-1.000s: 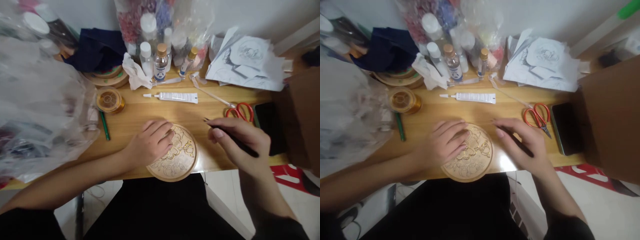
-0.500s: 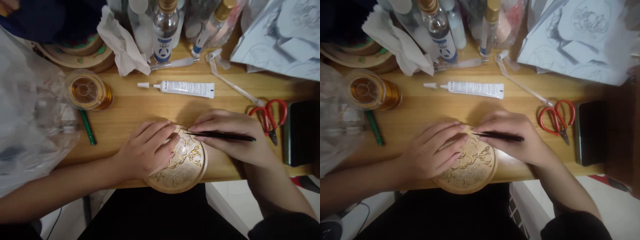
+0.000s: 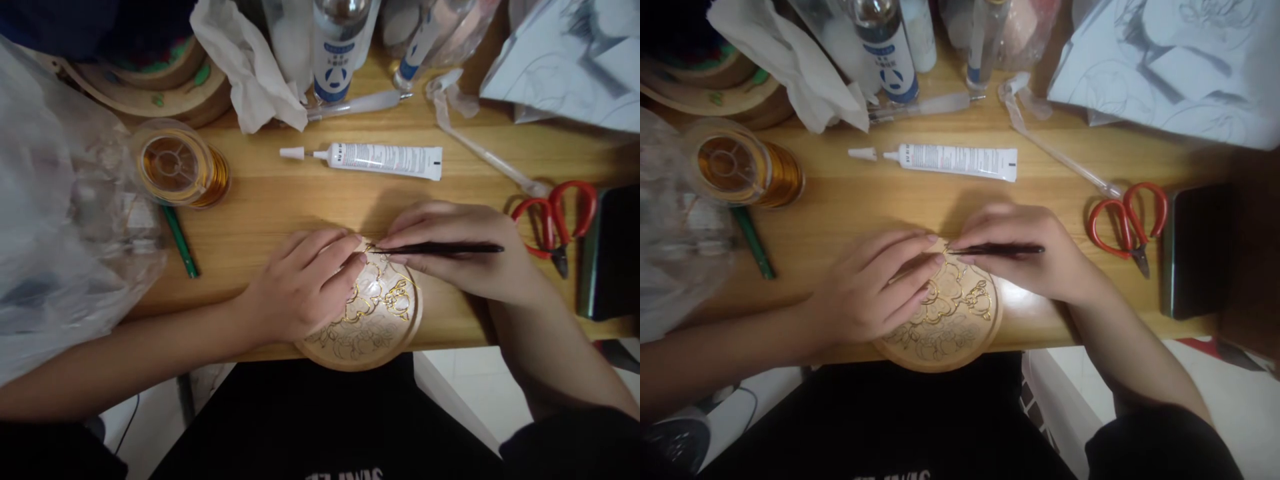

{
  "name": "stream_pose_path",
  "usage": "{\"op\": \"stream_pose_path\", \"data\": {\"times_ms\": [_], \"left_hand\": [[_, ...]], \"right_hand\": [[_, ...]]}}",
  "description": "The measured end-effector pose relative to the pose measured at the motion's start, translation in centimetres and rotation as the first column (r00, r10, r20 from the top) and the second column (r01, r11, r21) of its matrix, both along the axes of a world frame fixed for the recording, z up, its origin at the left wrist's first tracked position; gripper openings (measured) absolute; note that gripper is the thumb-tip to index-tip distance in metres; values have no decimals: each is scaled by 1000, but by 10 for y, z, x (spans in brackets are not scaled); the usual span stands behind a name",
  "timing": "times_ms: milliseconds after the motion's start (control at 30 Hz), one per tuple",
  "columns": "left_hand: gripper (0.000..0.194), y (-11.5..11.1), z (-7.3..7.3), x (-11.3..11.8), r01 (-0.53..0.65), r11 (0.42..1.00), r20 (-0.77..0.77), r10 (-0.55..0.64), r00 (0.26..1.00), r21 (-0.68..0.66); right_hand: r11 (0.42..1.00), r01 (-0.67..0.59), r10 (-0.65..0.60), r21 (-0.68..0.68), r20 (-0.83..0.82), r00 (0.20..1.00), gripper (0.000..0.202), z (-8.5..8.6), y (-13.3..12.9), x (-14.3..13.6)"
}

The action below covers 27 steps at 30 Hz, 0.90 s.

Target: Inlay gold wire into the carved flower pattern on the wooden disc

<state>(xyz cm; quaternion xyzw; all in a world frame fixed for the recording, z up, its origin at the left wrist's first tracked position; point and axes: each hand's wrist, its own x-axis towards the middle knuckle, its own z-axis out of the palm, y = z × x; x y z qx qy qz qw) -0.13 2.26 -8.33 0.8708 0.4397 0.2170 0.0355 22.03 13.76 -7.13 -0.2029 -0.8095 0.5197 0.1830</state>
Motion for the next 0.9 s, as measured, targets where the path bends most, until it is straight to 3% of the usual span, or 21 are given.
{"op": "stream_pose_path", "data": {"times_ms": [567,900], "left_hand": [[20,3,2,1,-1,998,-7,1,1000,68],[21,2,0,0,-7,1000,71,9,997,-27]], "right_hand": [[999,14,-14,-47,13,1000,20,0,1,-1],[995,71,-70,-64,14,997,17,-1,-3,-2]]}}
